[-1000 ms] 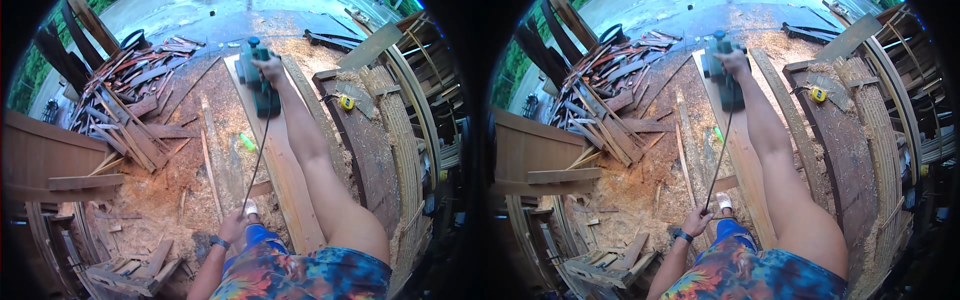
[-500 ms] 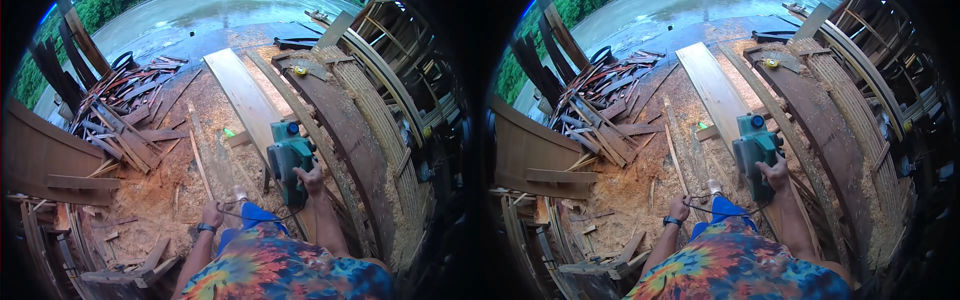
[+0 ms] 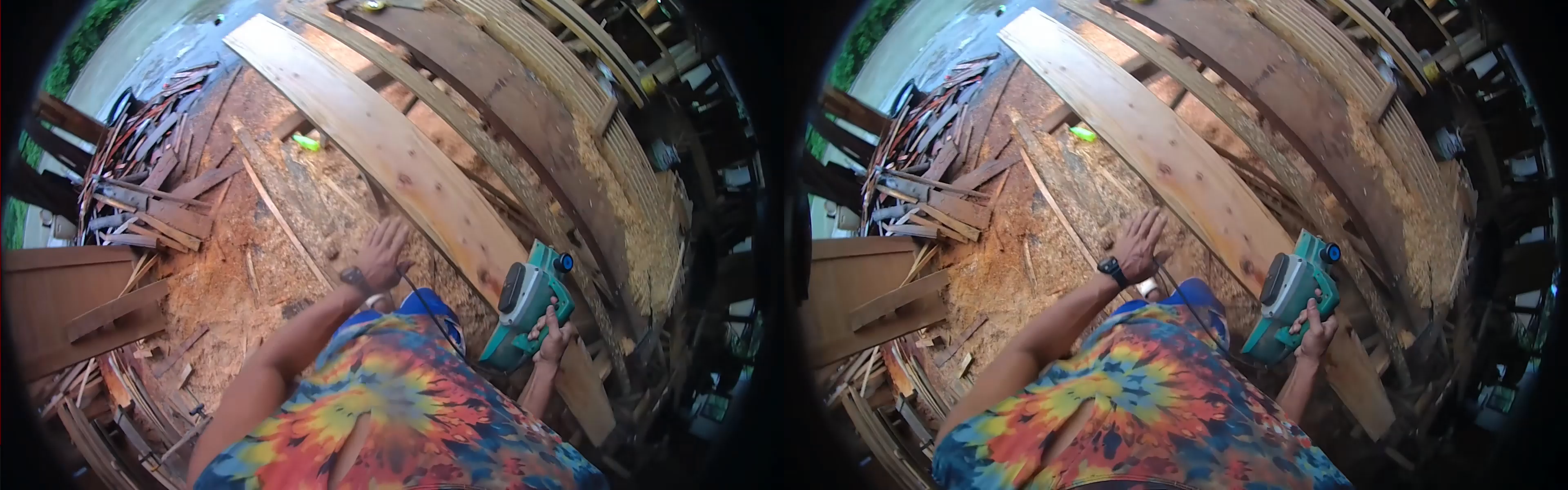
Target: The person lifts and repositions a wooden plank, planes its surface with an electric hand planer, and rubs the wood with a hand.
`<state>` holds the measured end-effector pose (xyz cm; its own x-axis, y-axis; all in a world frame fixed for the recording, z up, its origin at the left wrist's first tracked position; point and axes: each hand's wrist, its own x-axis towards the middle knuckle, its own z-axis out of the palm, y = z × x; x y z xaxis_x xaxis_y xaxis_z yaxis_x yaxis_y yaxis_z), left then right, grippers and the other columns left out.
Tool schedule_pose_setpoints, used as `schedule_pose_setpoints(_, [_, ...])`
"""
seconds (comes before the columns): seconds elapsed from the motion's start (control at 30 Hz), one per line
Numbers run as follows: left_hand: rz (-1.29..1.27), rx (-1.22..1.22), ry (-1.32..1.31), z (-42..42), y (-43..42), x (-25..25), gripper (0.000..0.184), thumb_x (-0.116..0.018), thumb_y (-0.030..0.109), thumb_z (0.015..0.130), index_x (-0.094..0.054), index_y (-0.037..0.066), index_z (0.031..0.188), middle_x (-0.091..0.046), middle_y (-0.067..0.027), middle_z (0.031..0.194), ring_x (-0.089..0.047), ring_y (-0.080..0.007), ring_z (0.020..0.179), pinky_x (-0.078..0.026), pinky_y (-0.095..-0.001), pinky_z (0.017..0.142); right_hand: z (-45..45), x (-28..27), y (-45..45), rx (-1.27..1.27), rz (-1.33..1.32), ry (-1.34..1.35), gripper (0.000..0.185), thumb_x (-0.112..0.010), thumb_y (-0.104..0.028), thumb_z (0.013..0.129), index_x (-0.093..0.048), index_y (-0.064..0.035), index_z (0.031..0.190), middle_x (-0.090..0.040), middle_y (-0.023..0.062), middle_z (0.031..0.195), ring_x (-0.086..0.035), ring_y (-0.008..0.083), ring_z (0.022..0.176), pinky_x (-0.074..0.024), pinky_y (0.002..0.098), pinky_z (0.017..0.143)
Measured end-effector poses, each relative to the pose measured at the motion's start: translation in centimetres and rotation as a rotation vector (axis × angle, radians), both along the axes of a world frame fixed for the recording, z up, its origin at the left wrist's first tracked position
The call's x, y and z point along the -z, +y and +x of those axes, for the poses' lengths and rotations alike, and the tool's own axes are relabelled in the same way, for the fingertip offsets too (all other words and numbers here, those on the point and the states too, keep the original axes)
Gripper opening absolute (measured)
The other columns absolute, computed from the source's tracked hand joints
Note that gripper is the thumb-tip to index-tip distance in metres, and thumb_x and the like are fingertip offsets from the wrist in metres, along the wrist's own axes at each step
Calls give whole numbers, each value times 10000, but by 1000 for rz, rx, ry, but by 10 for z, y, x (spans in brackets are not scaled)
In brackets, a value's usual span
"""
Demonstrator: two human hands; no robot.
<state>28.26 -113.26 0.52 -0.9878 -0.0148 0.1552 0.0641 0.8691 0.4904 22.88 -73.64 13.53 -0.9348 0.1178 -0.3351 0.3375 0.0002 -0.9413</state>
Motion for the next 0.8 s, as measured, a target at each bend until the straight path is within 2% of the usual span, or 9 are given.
schedule_pose_setpoints(0.07, [-37, 146, -32, -8, 27, -5, 829, -664, 469, 903, -365, -6, 1514, -298, -235, 1604, -250, -422, 1499, -200, -567, 1213, 41, -6, 47, 174, -19, -20, 415, -618, -291, 1010, -536, -31, 1322, -495, 13, 646, -484, 120, 460, -427, 292, 426])
schedule_pose_setpoints(0.2, [-114, 372, -80, 14, 122, -64, 932, -637, 562, 889, -305, -13, 1544, -244, -226, 1636, -176, -414, 1529, -118, -556, 1240, 175, -86, 153, 536, -96, -49, 410, -584, -335, 1031, -536, -50, 1321, -504, 30, 660, -499, 129, 493, -445, 315, 447])
schedule_pose_setpoints(0.27, [-89, 570, -84, 47, 222, -101, 983, -671, 563, 864, -290, -39, 1541, -223, -249, 1636, -159, -430, 1530, -115, -559, 1241, 280, -139, 229, 760, -92, -53, 408, -580, -338, 1032, -536, -56, 1324, -506, 30, 664, -497, 133, 492, -446, 319, 451])
schedule_pose_setpoints(0.3, [-91, 603, -103, 16, 223, -51, 1003, -684, 563, 854, -282, -49, 1540, -214, -261, 1635, -154, -438, 1529, -113, -560, 1241, 256, -96, 233, 815, -98, -101, 407, -578, -339, 1033, -536, -59, 1325, -507, 29, 666, -497, 135, 492, -447, 321, 453])
schedule_pose_setpoints(0.43, [-85, 761, -113, 12, 316, 3, 1066, -726, 543, 819, -237, -66, 1544, -186, -288, 1632, -140, -456, 1527, -124, -566, 1238, 323, -33, 296, 1004, -218, -126, 420, -577, -395, 1025, -545, -112, 1333, -506, 20, 672, -502, 135, 520, -442, 310, 486])
schedule_pose_setpoints(0.57, [-80, 949, -127, -13, 389, 68, 1071, -737, 530, 812, -230, -61, 1547, -179, -291, 1633, -142, -460, 1526, -128, -567, 1238, 353, 21, 324, 1232, -178, -179, 443, -580, -433, 1018, -544, -133, 1342, -506, 11, 679, -493, 130, 526, -425, 305, 505])
schedule_pose_setpoints(0.6, [-63, 1002, -156, -20, 404, 79, 1017, -711, 474, 833, -228, -68, 1546, -168, -298, 1634, -149, -467, 1524, -131, -565, 1239, 358, 29, 325, 1291, -188, -169, 445, -582, -436, 1017, -544, -134, 1343, -504, 8, 680, -489, 129, 524, -421, 305, 506])
schedule_pose_setpoints(0.73, [-339, 1227, -73, -40, 475, 126, 937, -590, 482, 885, -247, -106, 1528, -164, -296, 1637, -132, -453, 1534, -133, -558, 1244, 393, 63, 329, 1537, -244, -120, 428, -600, -439, 1007, -561, -147, 1318, -492, -3, 678, -457, 119, 515, -404, 297, 491])
schedule_pose_setpoints(0.8, [-176, 1287, -35, -34, 510, 149, 918, -588, 472, 894, -256, -109, 1523, -161, -300, 1636, -138, -456, 1532, -140, -561, 1242, 414, 77, 329, 1663, -252, -119, 405, -618, -435, 998, -585, -152, 1286, -492, -6, 678, -451, 117, 513, -403, 295, 484])
